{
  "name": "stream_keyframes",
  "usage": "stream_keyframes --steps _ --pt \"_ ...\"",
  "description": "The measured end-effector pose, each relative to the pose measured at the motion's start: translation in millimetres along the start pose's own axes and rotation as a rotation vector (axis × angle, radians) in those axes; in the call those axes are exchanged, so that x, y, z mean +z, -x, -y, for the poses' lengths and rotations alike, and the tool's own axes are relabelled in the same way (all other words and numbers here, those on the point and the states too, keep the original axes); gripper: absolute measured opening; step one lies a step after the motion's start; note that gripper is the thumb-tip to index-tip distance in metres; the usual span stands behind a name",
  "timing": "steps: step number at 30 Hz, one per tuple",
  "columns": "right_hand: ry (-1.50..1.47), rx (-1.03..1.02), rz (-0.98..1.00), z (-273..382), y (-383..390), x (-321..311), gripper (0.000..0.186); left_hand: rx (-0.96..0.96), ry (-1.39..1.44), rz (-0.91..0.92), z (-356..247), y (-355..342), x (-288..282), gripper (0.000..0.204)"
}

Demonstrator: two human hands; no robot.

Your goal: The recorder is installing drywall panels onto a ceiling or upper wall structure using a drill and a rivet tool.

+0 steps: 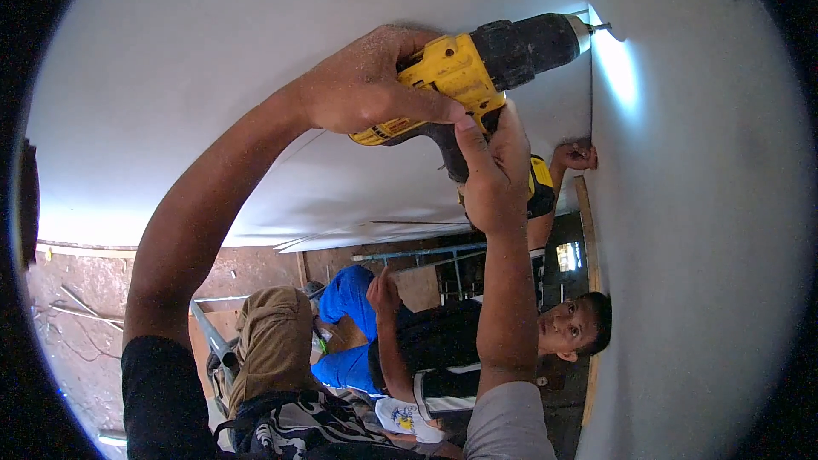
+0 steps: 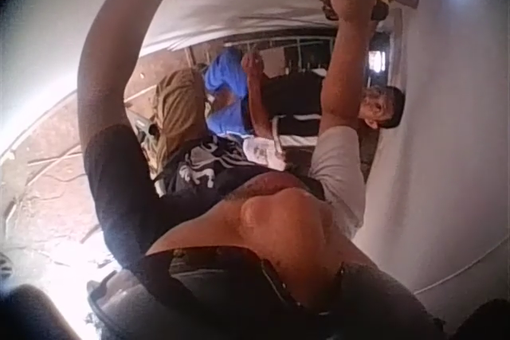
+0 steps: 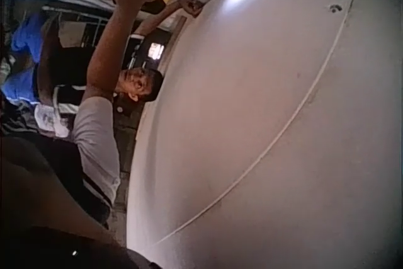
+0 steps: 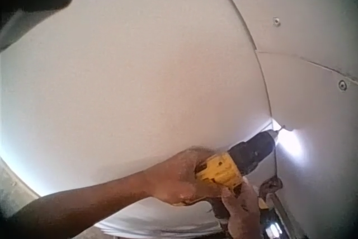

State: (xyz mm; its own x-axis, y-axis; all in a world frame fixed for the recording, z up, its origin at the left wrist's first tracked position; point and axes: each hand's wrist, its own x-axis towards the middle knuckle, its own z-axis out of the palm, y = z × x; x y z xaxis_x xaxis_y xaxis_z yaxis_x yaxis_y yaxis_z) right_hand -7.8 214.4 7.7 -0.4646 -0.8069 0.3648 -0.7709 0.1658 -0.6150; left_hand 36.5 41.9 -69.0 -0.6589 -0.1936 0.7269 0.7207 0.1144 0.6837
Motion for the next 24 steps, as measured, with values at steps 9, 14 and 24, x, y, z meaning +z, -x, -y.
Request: stream_keyframes --steps 9,14,24 --pt "0.522 -0.096 -0.124 -4 22 8 0.068 0.03 0.082 0.041 2 1 0 0.06" --pt "0.925 -0.147 -0.215 -6 20 26 0.082 0.013 0.068 -0.024 -5 1 -6 0.059" --pt "0.827 -0.244 -0.478 -42 5 19 0.072 -0.006 0.044 -0.103 6 -9 8 0.058"
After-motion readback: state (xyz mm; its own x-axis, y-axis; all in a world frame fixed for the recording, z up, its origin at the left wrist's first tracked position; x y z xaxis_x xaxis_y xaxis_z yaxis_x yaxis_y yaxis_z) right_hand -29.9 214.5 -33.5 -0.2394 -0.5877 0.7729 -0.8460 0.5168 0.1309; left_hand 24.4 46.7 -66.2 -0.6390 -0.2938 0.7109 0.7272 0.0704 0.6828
